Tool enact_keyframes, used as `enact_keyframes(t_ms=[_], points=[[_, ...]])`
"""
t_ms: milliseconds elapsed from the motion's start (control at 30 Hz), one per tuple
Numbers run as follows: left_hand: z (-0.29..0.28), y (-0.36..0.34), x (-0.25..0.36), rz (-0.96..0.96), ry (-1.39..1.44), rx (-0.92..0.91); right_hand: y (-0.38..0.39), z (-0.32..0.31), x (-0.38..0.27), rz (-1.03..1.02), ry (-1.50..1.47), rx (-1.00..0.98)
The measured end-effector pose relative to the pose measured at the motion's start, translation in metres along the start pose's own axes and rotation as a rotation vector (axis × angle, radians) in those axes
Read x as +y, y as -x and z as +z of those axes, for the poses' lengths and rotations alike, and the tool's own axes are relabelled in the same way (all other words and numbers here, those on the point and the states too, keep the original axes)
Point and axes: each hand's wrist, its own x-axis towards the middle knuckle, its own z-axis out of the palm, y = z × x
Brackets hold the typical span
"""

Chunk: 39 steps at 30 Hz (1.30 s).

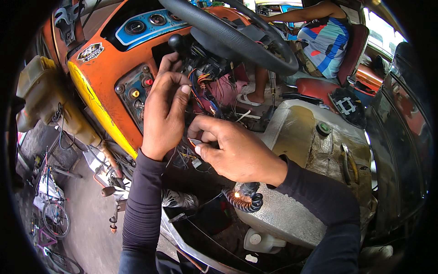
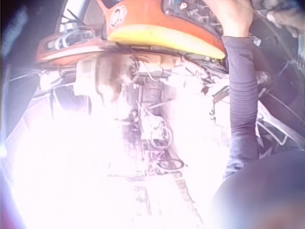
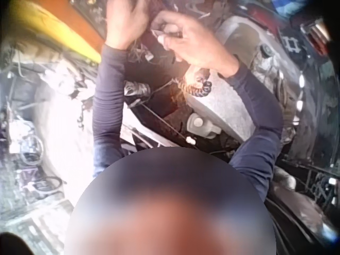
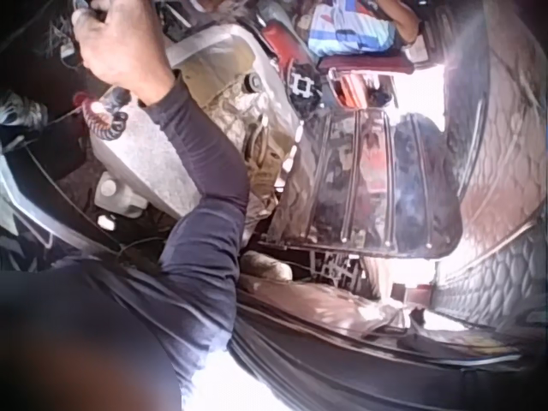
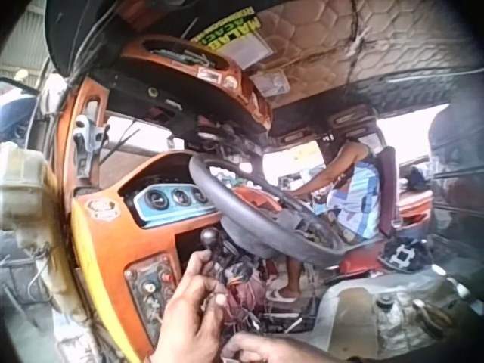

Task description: The person works on a tangle of multicolored wires inside the vehicle's dashboard area, repeatedly stripping, twisting, and joining wire ends by hand. The hands manipulate individual wires and small bundles throughout the clip, occasionally adjusting the gear lever and steering column area to access connections.

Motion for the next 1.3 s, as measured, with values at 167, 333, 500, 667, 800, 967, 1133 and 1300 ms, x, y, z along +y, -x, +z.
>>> enact_keyframes(t_ms=[167,333,500,667,800,967,1133,1300], points=[[0.000,0.002,0.001,-0.051,0.012,-0.016,-0.002,-0.002,0.000,-0.005,-0.043,-0.046],[0.005,0.001,0.004,-0.063,0.020,-0.045,0.000,-0.002,0.000,0.032,0.003,-0.036],[-0.003,0.007,0.006,-0.075,0.027,0.004,0.001,0.000,-0.002,0.004,-0.055,-0.027],[-0.005,0.005,0.008,-0.050,0.013,0.045,0.002,0.001,-0.004,-0.007,-0.031,-0.024],[0.000,-0.006,0.005,-0.038,0.075,0.031,0.001,0.000,-0.002,-0.033,-0.044,-0.025],[-0.006,0.000,0.007,-0.063,0.054,0.027,-0.001,-0.002,0.001,-0.038,-0.049,-0.056],[-0.003,-0.005,0.004,-0.035,0.079,0.012,0.001,-0.004,0.001,0.032,-0.089,-0.081],[-0.007,-0.001,0.005,-0.090,0.059,0.023,-0.003,-0.002,0.004,-0.005,-0.035,-0.043]])
